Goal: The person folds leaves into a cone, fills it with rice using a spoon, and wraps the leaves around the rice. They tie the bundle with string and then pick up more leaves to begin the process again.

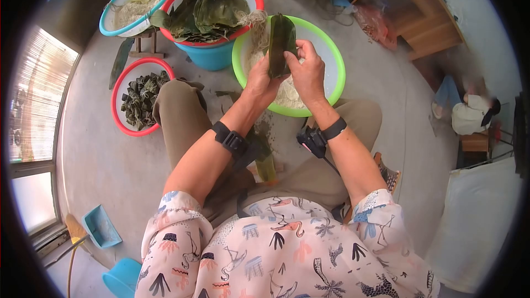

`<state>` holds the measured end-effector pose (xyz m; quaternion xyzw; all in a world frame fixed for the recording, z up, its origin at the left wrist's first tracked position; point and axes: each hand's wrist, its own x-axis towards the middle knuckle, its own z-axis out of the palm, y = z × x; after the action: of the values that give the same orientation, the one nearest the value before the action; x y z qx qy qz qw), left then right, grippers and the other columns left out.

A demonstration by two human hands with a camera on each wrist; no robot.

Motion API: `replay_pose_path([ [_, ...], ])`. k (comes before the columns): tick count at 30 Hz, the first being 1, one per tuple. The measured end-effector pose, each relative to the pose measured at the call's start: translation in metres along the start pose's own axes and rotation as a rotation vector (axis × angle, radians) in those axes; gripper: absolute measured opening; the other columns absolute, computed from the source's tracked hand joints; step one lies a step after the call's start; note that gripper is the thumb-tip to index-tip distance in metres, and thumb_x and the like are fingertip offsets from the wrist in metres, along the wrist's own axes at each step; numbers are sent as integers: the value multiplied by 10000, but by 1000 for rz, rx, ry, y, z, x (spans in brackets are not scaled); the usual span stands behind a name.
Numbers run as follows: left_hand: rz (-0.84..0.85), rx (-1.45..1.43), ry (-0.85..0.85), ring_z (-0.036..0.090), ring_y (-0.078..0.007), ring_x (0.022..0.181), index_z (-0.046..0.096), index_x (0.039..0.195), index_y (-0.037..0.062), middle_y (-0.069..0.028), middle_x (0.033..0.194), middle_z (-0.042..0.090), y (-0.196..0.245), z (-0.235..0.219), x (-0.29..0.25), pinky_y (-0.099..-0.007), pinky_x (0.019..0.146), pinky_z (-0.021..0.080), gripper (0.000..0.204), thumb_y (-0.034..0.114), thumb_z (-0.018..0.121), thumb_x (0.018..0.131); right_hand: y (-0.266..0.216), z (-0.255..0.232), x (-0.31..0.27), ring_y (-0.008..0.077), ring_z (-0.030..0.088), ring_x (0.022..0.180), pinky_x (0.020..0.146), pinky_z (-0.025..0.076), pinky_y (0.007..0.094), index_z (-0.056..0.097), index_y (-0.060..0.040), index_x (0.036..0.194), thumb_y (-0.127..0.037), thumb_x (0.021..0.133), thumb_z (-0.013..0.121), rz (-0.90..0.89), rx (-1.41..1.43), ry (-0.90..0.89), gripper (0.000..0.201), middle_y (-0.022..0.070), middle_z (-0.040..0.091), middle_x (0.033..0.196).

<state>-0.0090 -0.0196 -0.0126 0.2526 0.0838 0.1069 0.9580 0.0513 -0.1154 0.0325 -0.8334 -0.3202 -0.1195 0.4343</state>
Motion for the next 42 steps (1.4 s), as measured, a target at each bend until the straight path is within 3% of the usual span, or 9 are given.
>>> replay_pose_path([
  [7,13,49,-62,580,-139,1031,590,1178,109,-15,1123,619,2,2,0,-356,909,464,286,301,490,991,-4,0,4,154,578,649,621,473,296,589,-5,1049,-77,859,674,7,67,34,220,85,636,735],
  [9,-3,-6,-51,576,-142,1044,562,1213,26,-43,1155,601,5,6,-2,-319,932,457,308,234,518,991,-4,2,7,148,571,644,617,470,292,592,-8,1045,-72,859,671,15,81,39,211,81,633,731],
  [15,21,43,18,576,-118,977,582,1158,64,-11,1087,607,12,18,-7,-298,867,465,264,256,529,983,-1,11,13,223,579,633,621,457,346,598,-38,1028,-77,844,671,-85,-27,84,202,84,593,693],
  [20,30,24,169,568,-89,905,589,1112,99,23,1018,608,4,18,-2,-276,772,467,245,301,537,982,-9,18,14,270,584,868,760,408,398,584,-80,1036,-85,804,682,-249,-264,149,252,59,607,902],
  [24,67,14,246,567,-80,883,579,1127,113,35,1005,608,-5,8,5,-266,730,467,276,345,548,982,-12,16,16,268,571,892,762,405,406,577,-79,996,-75,817,650,-306,-339,155,194,68,590,918],
  [27,78,42,278,572,-86,913,572,1144,111,27,1019,610,-9,5,9,-271,752,475,290,349,558,978,-1,16,15,273,586,900,796,410,392,580,-79,964,-101,830,609,-306,-442,-34,139,77,595,896],
  [35,199,160,276,580,-97,858,547,1081,98,-4,971,601,-12,5,19,-270,699,482,237,312,551,980,4,14,2,383,579,889,780,457,465,583,-8,1073,-120,902,525,-179,-44,-79,213,171,590,964],
  [39,165,251,277,572,-93,908,558,1116,95,5,1003,600,-17,11,23,-270,757,485,239,294,538,983,16,9,3,397,575,922,800,463,466,571,1,1147,-144,927,520,-105,57,-86,268,192,582,994],
  [42,160,311,232,562,-84,856,558,1087,98,7,973,589,-21,11,30,-249,707,470,217,285,545,977,26,4,3,397,572,934,803,467,457,563,-1,1175,-153,933,525,-86,104,-73,288,195,578,1001],
])
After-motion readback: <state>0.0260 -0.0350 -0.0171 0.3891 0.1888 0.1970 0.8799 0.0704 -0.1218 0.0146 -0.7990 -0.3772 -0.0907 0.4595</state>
